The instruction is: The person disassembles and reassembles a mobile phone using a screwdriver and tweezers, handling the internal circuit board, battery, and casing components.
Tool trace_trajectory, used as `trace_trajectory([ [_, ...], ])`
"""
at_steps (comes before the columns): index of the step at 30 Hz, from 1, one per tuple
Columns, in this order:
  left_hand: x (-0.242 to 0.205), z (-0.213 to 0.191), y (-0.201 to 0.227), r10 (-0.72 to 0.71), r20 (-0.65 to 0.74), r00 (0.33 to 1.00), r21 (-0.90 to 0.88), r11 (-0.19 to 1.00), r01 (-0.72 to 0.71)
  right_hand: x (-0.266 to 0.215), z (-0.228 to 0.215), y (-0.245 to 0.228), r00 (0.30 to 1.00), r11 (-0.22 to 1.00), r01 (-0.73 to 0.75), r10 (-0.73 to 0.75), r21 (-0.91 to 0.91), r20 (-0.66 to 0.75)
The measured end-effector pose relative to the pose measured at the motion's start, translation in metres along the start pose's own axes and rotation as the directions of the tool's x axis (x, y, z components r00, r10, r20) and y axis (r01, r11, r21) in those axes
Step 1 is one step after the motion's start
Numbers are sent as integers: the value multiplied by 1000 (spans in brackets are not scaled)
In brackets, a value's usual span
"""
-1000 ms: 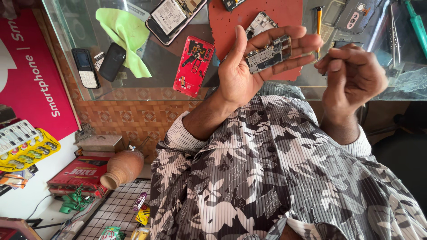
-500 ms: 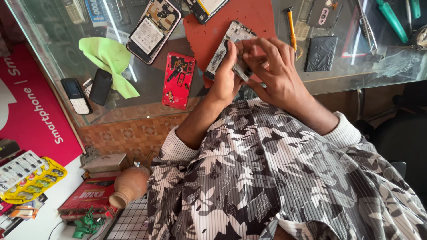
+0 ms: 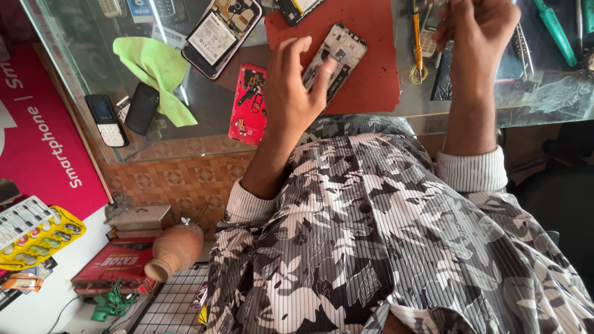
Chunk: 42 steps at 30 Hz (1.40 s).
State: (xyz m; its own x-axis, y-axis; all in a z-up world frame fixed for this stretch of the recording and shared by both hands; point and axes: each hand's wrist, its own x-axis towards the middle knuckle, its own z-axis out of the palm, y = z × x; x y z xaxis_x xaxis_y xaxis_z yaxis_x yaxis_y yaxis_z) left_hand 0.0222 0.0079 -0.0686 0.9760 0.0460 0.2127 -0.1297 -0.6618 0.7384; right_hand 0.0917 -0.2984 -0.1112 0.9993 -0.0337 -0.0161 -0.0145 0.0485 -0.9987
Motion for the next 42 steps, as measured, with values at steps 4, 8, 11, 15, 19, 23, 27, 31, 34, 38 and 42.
trace_trajectory([
  [4,-7,-2,1,71,98,993,318,943,-99,13,12,4,998,999,-50,49,-18,-39],
  [8,-14,8,4,-34,130,991,321,947,-9,11,15,0,998,926,52,-61,-374,-12],
  [11,-16,17,0,-57,120,991,258,966,25,1,16,-9,960,762,267,-262,-590,96],
  [15,-16,25,-1,-85,141,986,160,985,62,-23,26,-24,969,808,239,-159,-539,192],
  [19,-16,25,6,-84,203,976,6,996,85,-34,52,-35,919,810,345,-190,-474,344],
  [23,-14,15,18,-88,244,966,-138,983,124,-36,64,-48,909,783,379,-213,-493,360],
  [27,-13,2,27,-9,260,966,-372,922,108,-36,64,-63,879,726,467,-318,-504,357],
  [31,-18,-9,30,-11,439,898,-677,653,339,-40,60,-76,841,646,541,-429,-539,330],
  [34,-21,-12,33,67,447,892,-782,513,354,-45,61,-86,835,642,546,-468,-538,288],
  [38,-20,-14,40,68,458,886,-821,415,393,-44,67,-94,878,717,469,-443,-515,184],
  [42,-14,-20,51,-79,540,838,-463,803,375,-34,71,-98,949,948,272,-235,-166,212],
])
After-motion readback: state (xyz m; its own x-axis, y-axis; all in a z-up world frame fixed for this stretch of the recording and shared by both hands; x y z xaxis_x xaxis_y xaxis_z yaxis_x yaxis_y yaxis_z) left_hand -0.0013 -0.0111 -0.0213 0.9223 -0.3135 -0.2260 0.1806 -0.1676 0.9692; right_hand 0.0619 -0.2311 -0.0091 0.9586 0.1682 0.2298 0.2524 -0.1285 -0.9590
